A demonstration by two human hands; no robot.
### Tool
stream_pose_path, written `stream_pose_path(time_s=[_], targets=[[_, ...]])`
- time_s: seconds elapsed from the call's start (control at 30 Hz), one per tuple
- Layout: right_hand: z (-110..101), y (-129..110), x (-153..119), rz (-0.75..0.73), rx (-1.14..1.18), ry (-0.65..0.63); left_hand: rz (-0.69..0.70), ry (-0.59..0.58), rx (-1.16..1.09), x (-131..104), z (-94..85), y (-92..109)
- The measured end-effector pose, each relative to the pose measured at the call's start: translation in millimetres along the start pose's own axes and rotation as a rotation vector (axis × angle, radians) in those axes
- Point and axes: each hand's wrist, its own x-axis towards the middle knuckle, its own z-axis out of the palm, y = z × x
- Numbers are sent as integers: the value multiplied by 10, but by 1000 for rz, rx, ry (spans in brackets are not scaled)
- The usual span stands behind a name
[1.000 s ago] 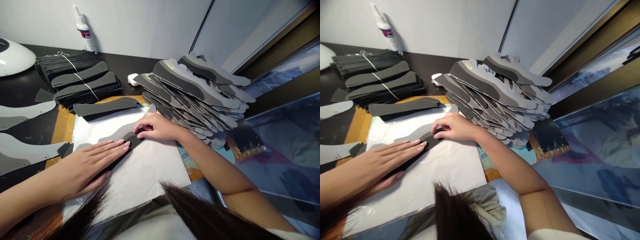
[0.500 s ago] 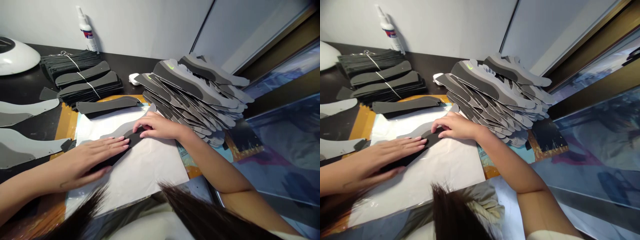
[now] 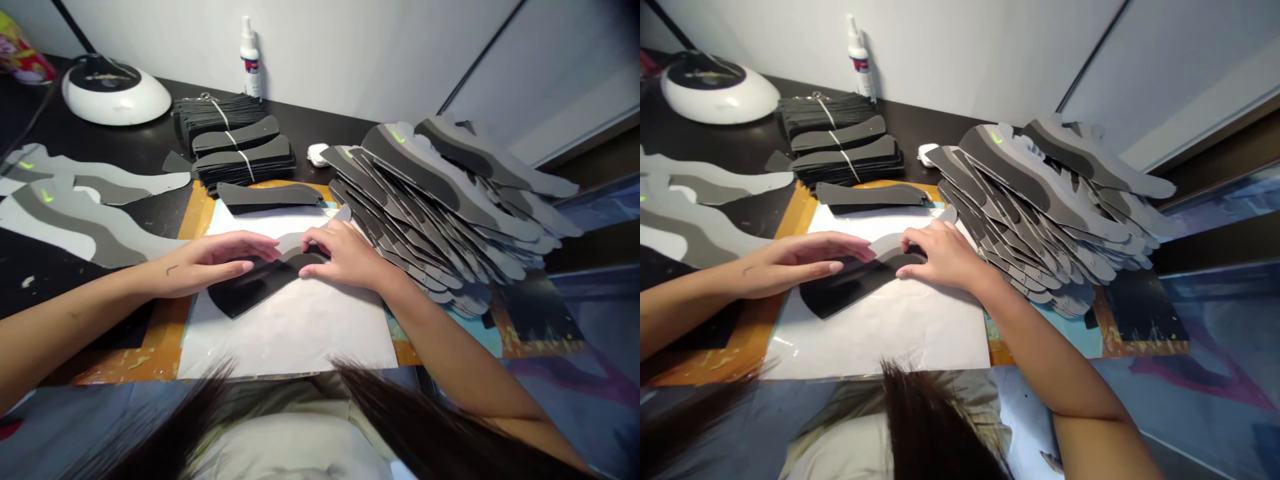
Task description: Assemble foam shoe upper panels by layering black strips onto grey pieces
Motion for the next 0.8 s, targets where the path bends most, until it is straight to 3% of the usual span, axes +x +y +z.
stream_pose_path(time_s=[0.23,0.6,0.8], targets=[[132,-126,27,-138,57,-29,5,23,-45,53,18,108],[240,-208,61,-50,96,-19,6,2,-185,53,3,74],[249,-178,4,-246,-44,-8,17,49,-234,55,-23,48]])
